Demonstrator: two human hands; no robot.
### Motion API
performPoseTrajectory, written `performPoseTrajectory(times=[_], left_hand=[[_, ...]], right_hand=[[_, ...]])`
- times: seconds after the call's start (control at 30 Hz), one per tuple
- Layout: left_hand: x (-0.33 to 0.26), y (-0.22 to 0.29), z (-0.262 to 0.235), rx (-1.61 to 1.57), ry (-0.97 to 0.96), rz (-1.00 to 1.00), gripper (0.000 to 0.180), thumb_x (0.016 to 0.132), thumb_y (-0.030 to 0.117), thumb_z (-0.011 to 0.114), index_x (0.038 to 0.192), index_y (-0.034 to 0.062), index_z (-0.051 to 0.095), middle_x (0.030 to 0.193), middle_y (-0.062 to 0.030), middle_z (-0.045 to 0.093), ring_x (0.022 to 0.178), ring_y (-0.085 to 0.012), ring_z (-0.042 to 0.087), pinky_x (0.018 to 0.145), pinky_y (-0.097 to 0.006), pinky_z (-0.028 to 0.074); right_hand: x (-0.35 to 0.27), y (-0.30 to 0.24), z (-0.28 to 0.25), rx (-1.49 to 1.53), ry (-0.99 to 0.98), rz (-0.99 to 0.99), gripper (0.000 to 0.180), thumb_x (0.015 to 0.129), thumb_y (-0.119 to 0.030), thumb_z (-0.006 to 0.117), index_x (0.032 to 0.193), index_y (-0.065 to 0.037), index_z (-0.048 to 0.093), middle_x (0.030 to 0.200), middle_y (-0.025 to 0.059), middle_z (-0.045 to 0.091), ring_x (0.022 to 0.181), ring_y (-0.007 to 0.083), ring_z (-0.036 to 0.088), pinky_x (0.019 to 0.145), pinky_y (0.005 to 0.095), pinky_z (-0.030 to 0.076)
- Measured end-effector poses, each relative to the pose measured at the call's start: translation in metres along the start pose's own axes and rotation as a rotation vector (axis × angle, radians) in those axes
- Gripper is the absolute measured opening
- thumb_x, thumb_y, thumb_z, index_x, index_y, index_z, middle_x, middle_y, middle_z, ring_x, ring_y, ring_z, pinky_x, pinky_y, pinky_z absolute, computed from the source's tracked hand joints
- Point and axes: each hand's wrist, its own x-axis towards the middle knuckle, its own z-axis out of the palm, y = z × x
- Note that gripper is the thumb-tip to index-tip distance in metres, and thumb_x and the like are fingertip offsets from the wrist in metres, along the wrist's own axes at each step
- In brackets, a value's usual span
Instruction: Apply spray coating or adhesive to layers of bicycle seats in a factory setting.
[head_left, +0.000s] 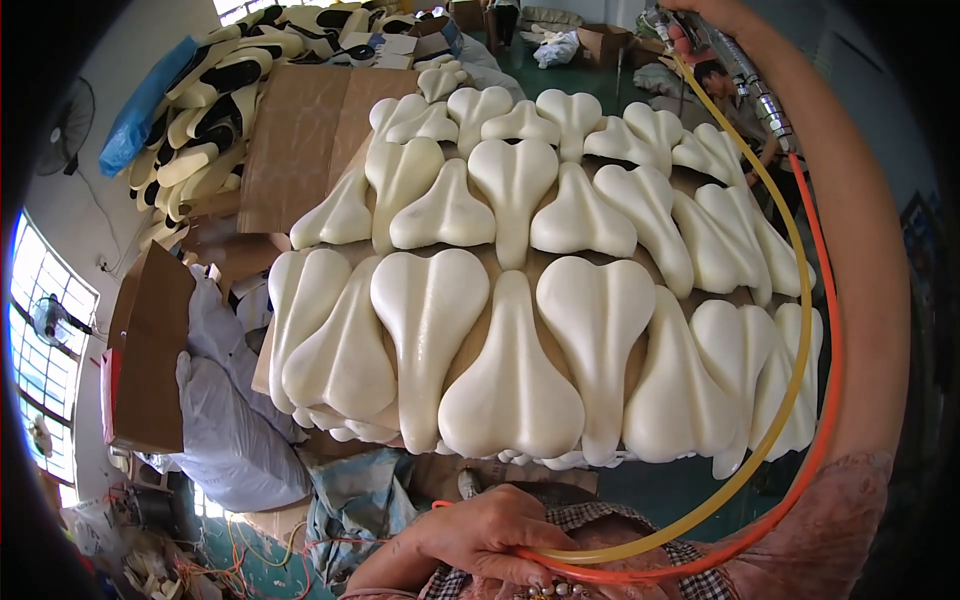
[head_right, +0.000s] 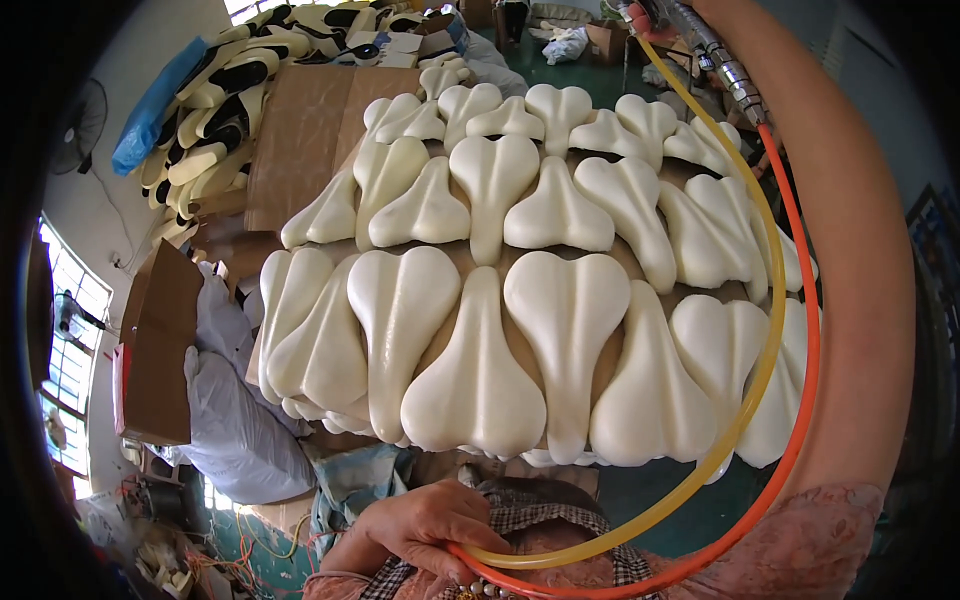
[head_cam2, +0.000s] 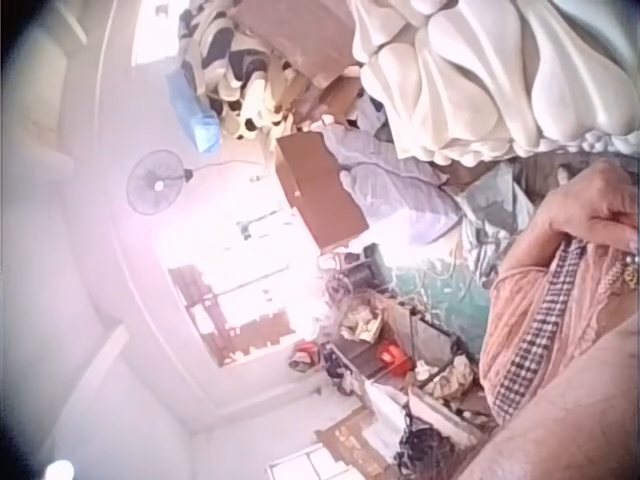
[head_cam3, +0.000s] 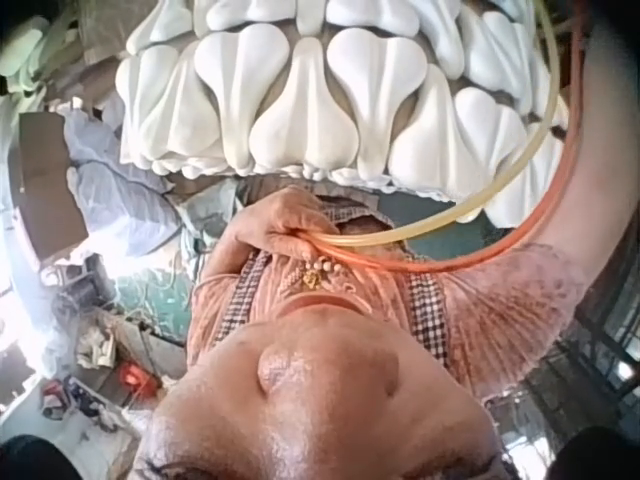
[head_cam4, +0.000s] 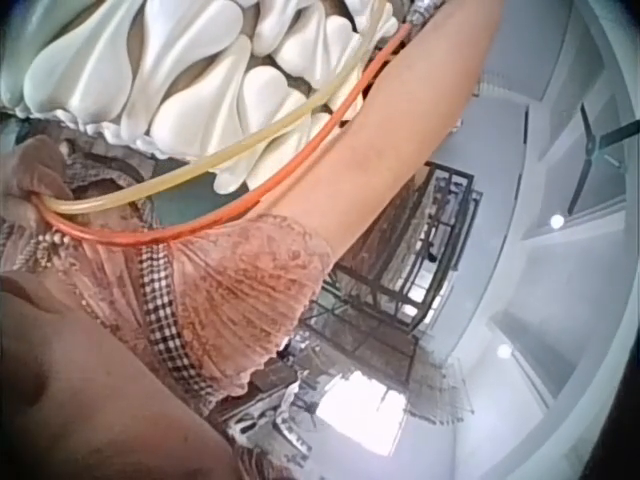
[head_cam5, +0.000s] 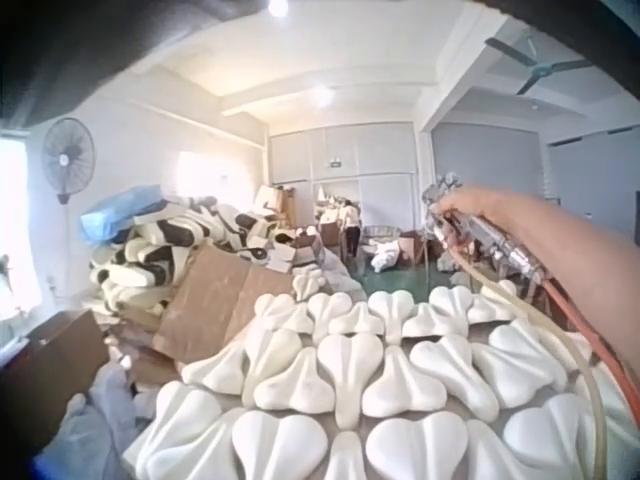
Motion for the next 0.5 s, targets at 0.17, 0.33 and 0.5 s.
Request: performPoseTrajectory(times=[0.17, 0.33, 0.5], left_hand=[[0.003, -0.003, 0.004, -0.001, -0.057, 0.045, 0.039, 0.084, 0.032, 0.059, 0.100, -0.0039, 0.059, 0.065, -0.0116, 0.056, 0.056, -0.0286, 0.054, 0.052, -0.037, 0.039], [0.006, 0.001, 0.007, -0.006, -0.052, -0.008, 0.035, 0.083, 0.032, 0.059, 0.096, -0.0002, 0.061, 0.064, -0.0116, 0.055, 0.058, -0.0301, 0.053, 0.053, -0.038, 0.040], [0.012, -0.008, 0.008, 0.013, -0.104, 0.088, 0.041, 0.085, 0.032, 0.058, 0.100, -0.0059, 0.059, 0.064, -0.0107, 0.055, 0.053, -0.0264, 0.053, 0.049, -0.035, 0.038]], right_hand=[[0.039, 0.024, -0.053, 0.419, -0.995, -0.251, 0.026, 0.085, -0.023, 0.051, 0.078, 0.000, 0.059, 0.063, 0.0124, 0.058, 0.051, 0.0219, 0.058, 0.048, 0.0363, 0.051], [-0.008, 0.011, -0.012, 0.136, -0.509, -0.116, 0.027, 0.086, -0.025, 0.051, 0.077, 0.000, 0.059, 0.063, 0.0109, 0.058, 0.053, 0.0219, 0.058, 0.048, 0.0363, 0.050], [-0.065, 0.005, 0.002, -0.144, -0.224, 0.056, 0.026, 0.087, -0.022, 0.052, 0.077, 0.000, 0.059, 0.063, 0.0092, 0.058, 0.054, 0.0199, 0.058, 0.050, 0.0339, 0.050]])
